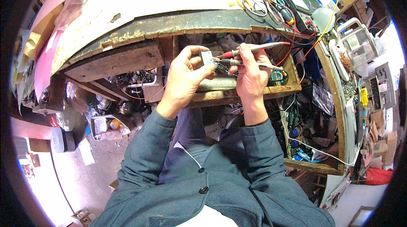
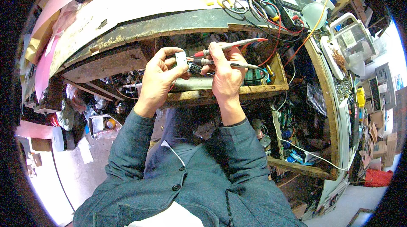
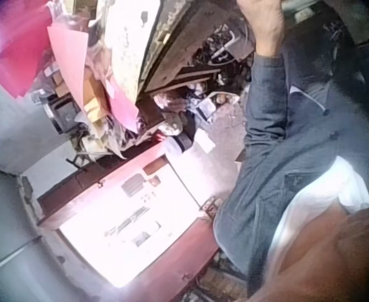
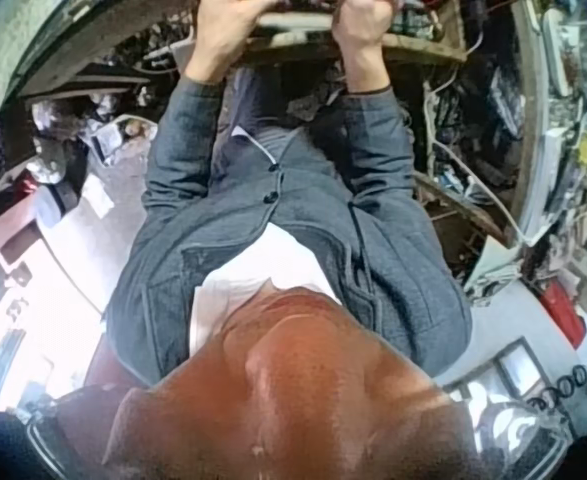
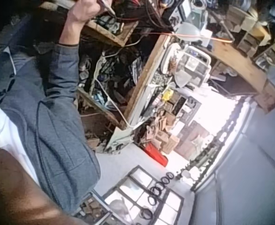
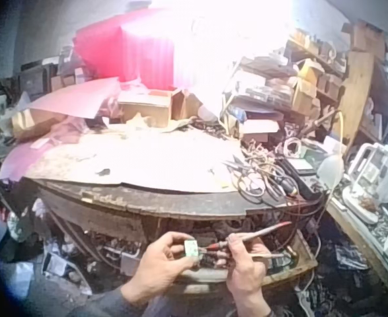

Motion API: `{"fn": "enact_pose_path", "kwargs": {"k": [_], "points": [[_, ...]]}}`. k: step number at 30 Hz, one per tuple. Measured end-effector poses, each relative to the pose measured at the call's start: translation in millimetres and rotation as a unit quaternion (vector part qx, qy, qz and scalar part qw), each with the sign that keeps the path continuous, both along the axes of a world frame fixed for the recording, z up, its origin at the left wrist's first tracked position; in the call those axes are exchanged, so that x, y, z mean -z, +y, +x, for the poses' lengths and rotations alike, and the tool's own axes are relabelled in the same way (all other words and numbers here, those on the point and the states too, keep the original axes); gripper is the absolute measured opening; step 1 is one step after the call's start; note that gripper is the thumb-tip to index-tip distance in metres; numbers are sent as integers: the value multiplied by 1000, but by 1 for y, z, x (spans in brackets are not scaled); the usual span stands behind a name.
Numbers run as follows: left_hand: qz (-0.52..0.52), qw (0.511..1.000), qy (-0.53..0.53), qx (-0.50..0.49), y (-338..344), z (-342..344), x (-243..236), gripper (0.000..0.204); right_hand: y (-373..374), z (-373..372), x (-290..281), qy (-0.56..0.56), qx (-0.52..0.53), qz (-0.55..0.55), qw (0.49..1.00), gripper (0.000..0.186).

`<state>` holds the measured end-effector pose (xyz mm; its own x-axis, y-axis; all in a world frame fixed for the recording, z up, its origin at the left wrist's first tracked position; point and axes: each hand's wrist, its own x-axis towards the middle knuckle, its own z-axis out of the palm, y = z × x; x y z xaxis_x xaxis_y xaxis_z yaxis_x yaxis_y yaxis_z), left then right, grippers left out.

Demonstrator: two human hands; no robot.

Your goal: The person uses multimeter probes to test points on a small green circuit board held in the left hand. The person then reaches into a drawer and retrieves a small yellow component, handling it briefly before the clip ends.

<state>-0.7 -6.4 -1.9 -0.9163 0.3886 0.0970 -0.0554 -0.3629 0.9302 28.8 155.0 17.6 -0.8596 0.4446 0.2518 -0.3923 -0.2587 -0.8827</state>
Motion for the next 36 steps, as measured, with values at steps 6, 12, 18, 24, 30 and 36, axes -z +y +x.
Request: {"fn": "enact_pose_path", "kwargs": {"k": [6, 12, 18, 24, 30, 36], "points": [[-3, 1000, 5, -8, 0, 2, -3, 40, -2, 1, -2, -10, 3, 2, 1000, 15], [0, 1000, 9, -6, 0, 2, -4, 40, 0, 1, -1, -6, -10, -7, 1000, 14], [2, 1000, 12, -5, 0, 1, -2, 40, 2, 0, 1, -4, -18, -9, 1000, 13], [0, 1000, 13, -4, 0, 1, -3, 39, 1, 1, 0, -3, -20, -8, 1000, 13], [2, 1000, 10, -8, 0, 1, -1, 44, 1, 0, 1, -2, -8, 4, 1000, 14], [-2, 1000, 8, -10, 1, 1, -2, 43, 1, 1, 1, 1, -10, -5, 1000, 14]]}}
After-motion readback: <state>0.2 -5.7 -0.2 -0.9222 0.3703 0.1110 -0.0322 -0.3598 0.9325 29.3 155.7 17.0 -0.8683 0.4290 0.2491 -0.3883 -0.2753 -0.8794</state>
